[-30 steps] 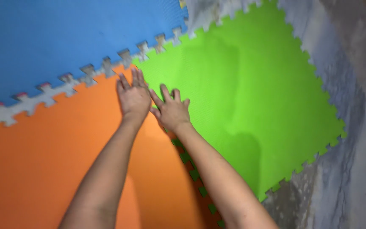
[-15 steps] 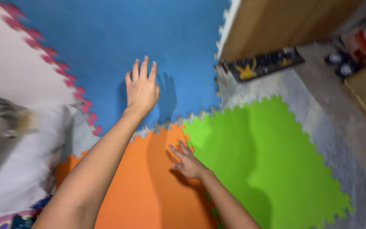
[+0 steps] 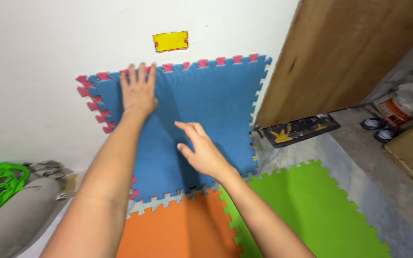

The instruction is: The person assembles interlocking foam floor mats by connecting orange, green, pink, and blue tiles on the floor. They then move a large water bottle and a plastic container onto the newly laid mats.

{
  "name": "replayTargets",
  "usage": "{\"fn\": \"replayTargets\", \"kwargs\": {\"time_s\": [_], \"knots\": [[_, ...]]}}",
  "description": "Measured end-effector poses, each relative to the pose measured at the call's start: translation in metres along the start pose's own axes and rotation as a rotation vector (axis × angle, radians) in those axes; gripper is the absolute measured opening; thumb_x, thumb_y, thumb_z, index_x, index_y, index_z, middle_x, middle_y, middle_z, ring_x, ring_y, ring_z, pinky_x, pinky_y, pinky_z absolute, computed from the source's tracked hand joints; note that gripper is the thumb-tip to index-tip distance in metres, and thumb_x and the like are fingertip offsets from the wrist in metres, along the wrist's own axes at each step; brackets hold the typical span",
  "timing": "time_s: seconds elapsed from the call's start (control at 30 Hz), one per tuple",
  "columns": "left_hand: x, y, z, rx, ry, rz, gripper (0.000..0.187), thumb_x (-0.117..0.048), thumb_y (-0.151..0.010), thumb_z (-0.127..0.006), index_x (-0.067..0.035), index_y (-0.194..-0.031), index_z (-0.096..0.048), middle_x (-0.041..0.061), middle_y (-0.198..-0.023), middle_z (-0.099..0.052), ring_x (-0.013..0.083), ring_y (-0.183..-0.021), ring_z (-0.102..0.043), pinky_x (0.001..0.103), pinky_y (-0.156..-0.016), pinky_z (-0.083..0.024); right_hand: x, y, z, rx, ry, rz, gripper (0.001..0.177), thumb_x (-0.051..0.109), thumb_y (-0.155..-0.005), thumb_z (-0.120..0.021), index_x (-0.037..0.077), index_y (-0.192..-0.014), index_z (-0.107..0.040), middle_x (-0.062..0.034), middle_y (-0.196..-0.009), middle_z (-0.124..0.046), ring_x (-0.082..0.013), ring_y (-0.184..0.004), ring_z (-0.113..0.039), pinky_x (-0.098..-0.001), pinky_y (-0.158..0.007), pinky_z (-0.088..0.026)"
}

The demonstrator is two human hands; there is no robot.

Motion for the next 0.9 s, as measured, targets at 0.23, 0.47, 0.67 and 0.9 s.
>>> {"fn": "replayTargets", "kwargs": {"time_s": [0.23,0.47,0.67,0.9], "knots": [[0.032,-0.011,-0.033,-0.051,0.269,0.194,0.114,-0.036,-0.062,-0.093,-0.012,-0.157,-0.035,0.016,-0.153,-0.035,0.038,-0.138,-0.035,0.059,-0.104,-0.033,-0.026,0.02,0.018,0.123,0.145,-0.049,0.056,0.012,-0.093,-0.065,0.012,-0.147,-0.05,-0.0157,-0.135,-0.056,-0.035,-0.125,-0.057,-0.0414,-0.103,-0.049],[0.027,-0.001,-0.033,-0.094,-0.128,0.044,0.084,-0.043,-0.063,-0.095,-0.008,-0.133,-0.064,0.017,-0.14,-0.046,0.0386,-0.133,-0.041,0.062,-0.106,-0.032,-0.051,0.016,-0.003,0.142,0.112,-0.175,0.055,0.012,-0.091,-0.064,0.012,-0.144,-0.051,-0.0128,-0.131,-0.061,-0.0316,-0.118,-0.063,-0.0392,-0.101,-0.051],[0.035,0.021,-0.045,-0.16,-0.029,-0.063,0.095,-0.035,-0.049,-0.099,-0.009,-0.13,-0.057,0.024,-0.15,-0.039,0.0412,-0.137,-0.038,0.057,-0.099,-0.039,-0.061,0.021,-0.034,0.131,0.136,-0.104,0.054,0.009,-0.09,-0.066,0.01,-0.143,-0.053,-0.0151,-0.13,-0.06,-0.0327,-0.119,-0.061,-0.0404,-0.1,-0.051],[0.042,-0.002,-0.04,0.026,0.221,0.197,0.099,-0.039,-0.059,-0.098,-0.004,-0.14,-0.054,0.016,-0.141,-0.047,0.0356,-0.135,-0.044,0.054,-0.106,-0.04,-0.069,0.027,-0.044,0.149,0.074,-0.167,0.054,0.008,-0.09,-0.065,0.011,-0.143,-0.053,-0.0132,-0.129,-0.061,-0.029,-0.115,-0.064,-0.039,-0.096,-0.053]]}}
Point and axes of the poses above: each hand's wrist, its own y-axis away from the middle knuckle, its own z-axis out of the back of the hand, x = y × z, the point moved 2 cm from there along -y, towards the middle knuckle
